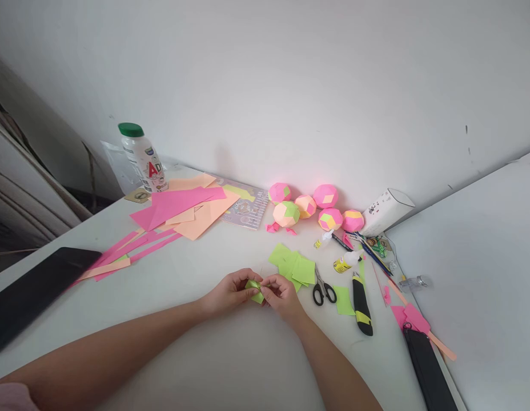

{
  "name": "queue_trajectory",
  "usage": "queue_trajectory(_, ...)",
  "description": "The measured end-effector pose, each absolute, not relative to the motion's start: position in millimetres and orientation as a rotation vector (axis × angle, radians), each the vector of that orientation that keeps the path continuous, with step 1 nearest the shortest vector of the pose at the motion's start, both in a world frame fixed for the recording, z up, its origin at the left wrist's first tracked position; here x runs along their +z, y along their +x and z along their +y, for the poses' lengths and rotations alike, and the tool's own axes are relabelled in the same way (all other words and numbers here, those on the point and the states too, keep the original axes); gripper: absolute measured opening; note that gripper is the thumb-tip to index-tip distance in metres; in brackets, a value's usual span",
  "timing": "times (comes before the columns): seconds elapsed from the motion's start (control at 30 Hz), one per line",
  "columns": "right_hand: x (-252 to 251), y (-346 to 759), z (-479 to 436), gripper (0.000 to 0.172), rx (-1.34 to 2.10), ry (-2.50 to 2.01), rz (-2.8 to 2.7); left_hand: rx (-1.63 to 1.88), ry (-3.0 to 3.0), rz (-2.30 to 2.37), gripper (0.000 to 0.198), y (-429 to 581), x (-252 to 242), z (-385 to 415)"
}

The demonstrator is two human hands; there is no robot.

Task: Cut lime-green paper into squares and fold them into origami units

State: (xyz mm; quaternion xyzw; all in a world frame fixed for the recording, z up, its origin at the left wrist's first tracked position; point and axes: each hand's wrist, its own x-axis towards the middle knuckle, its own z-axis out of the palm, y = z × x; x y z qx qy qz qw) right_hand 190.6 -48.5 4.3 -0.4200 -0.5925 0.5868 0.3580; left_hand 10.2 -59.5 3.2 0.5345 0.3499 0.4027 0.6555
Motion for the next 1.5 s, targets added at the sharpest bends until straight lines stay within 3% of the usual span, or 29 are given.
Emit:
queue_trajectory(0.4,0.7,190.5,-47.2,0.020,1.475,-1.115,-1.484,0.916,1.210,0.853,0.036,8.7,4.6,-58.6)
queue_trajectory(0.77,7.0,187.4,-52.2,0.021,1.362,-1.076,-1.625,0.975,1.351,1.004,0.018,11.6,5.2,-60.9)
queue_trajectory(1.5,-0.4,189.6,-48.5,0.013,1.402,-1.102,-1.550,1.047,1.262,0.849,0.026,7.8,-0.7,-56.5)
